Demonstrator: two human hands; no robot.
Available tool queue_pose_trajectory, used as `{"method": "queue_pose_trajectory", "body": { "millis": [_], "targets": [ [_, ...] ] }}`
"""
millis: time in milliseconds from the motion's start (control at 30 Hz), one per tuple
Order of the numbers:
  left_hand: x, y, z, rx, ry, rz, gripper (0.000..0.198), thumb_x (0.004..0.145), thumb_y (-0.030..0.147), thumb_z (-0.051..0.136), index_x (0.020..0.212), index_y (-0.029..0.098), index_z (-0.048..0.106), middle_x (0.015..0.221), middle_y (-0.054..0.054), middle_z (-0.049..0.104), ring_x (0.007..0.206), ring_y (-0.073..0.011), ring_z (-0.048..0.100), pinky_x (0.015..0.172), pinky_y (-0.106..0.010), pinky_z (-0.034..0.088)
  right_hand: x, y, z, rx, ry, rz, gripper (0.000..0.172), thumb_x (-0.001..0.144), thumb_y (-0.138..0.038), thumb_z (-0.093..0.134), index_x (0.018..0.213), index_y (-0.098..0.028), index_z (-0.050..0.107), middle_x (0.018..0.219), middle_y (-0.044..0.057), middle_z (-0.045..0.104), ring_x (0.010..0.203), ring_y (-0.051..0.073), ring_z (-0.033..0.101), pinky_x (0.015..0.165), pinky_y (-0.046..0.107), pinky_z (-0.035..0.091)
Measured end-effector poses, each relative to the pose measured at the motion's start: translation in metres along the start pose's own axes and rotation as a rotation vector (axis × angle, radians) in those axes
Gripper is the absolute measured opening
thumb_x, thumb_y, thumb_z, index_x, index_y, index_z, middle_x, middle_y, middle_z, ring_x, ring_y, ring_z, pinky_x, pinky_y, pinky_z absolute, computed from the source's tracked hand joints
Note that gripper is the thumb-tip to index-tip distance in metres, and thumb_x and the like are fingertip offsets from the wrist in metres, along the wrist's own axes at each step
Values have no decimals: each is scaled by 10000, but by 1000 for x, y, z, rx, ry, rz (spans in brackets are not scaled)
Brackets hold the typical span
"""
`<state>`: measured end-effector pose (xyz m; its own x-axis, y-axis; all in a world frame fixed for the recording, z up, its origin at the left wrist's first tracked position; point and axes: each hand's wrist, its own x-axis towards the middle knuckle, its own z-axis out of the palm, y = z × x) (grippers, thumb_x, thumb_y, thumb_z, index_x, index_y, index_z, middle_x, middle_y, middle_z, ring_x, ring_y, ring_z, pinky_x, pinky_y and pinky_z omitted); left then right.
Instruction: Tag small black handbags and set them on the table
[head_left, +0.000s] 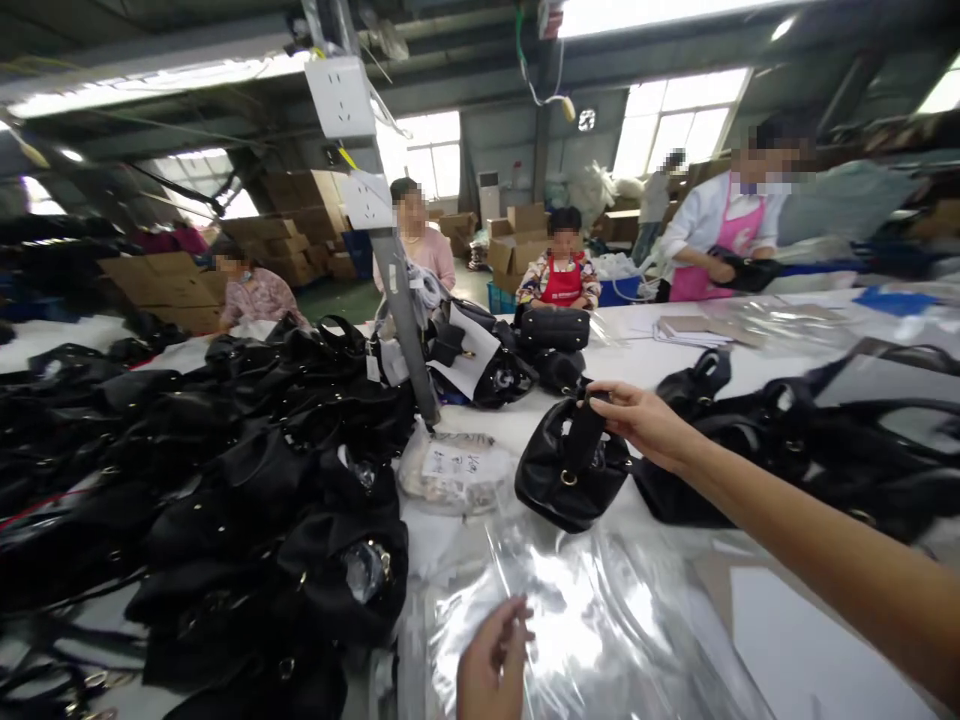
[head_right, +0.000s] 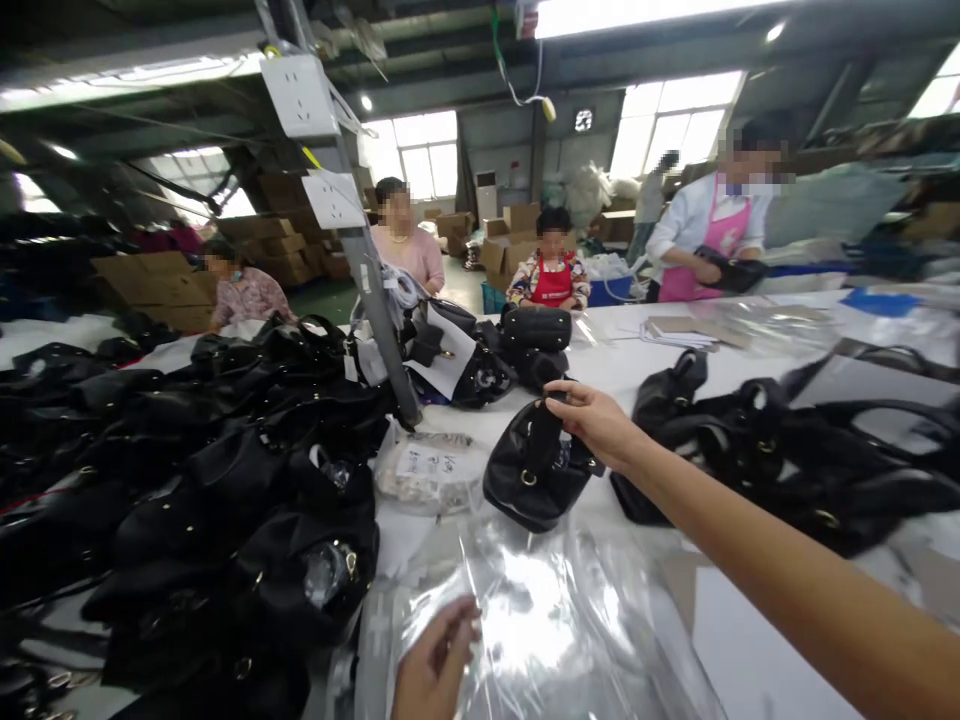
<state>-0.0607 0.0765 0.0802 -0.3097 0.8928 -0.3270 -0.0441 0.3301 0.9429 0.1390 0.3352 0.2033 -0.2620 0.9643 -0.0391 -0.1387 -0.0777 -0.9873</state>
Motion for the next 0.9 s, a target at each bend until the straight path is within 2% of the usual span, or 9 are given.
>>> {"method": "queue_pose_trajectory", "body": {
  "millis": [167, 267, 333, 433, 533, 600, 700, 800, 900],
  "targets": [
    [2, 16, 11, 28, -162, 269, 462, 836, 404, 596, 1247, 192, 576, 1286, -126, 594, 1187, -264, 552, 991, -391, 466, -137, 13, 41, 183, 77, 93, 422, 767, -261, 679, 1179, -199, 608, 1054, 50, 694, 1023, 178, 638, 976, 319, 476],
    [-19, 2, 17, 232, -235, 441, 606, 791, 345, 665, 1355, 238, 468, 1373, -95, 523, 1272, -262, 473, 1083, -432, 375, -200, 34, 62, 348, 52, 214, 425, 818, -300, 599, 1221, -165, 591, 1147, 84, 669, 1120, 193, 601, 1076, 357, 388],
    [-31, -18, 16, 364, -241, 524, 596, 778, 317, 680, 1335, 240, 484, 1347, -90, 542, 1269, -267, 466, 1098, -459, 348, -235, 50, 71, 394, 37, 247, 431, 838, -313, 566, 1244, -168, 580, 1200, 88, 647, 1179, 194, 564, 1112, 368, 339],
    [-40, -54, 6, 450, -291, 545, 420, 774, 233, 665, 1188, 223, 595, 1265, -87, 599, 1211, -267, 515, 1064, -479, 378, -283, 78, 72, 212, -1, 243, 381, 857, -310, 544, 1213, -189, 606, 1211, 77, 642, 1195, 211, 548, 1114, 421, 328],
    [-40, -83, -7, 439, -373, 505, 346, 749, 115, 630, 1081, 211, 637, 1211, -73, 634, 1162, -245, 556, 1039, -463, 406, -327, 113, 61, -282, -105, 173, 240, 848, -227, 527, 1014, -198, 697, 1198, 69, 652, 1170, 238, 563, 1085, 477, 358],
    [-41, -93, -12, 414, -395, 486, 366, 749, 83, 600, 1093, 206, 624, 1205, -70, 638, 1148, -226, 569, 1032, -442, 417, -350, 140, 55, -585, -164, 25, 309, 848, -134, 454, 1025, -203, 698, 1266, 72, 616, 1222, 228, 528, 1091, 471, 362],
    [-43, -94, -13, 461, -399, 499, 413, 741, 112, 627, 1142, 207, 600, 1223, -76, 624, 1158, -230, 560, 1031, -434, 413, -362, 179, 54, -874, -193, -184, 582, 802, 1, 345, 1325, -179, 526, 1415, 104, 486, 1353, 193, 386, 1120, 446, 342],
    [-43, -86, -8, 564, -417, 543, 532, 687, 246, 740, 1196, 210, 589, 1200, -88, 634, 1135, -268, 561, 1001, -445, 417, -351, 210, 65, -1148, -168, -164, 722, 713, 64, 365, 1421, -76, 382, 1480, 186, 369, 1408, 239, 276, 1124, 462, 332],
    [-38, -80, -3, 561, -447, 534, 359, 732, 343, 711, 1062, 208, 671, 1044, -67, 693, 1009, -255, 606, 917, -400, 448, -337, 225, 77, -1307, -125, -63, 700, 699, 73, 395, 1392, -26, 412, 1461, 227, 377, 1395, 285, 293, 1109, 470, 350]
  ]
}}
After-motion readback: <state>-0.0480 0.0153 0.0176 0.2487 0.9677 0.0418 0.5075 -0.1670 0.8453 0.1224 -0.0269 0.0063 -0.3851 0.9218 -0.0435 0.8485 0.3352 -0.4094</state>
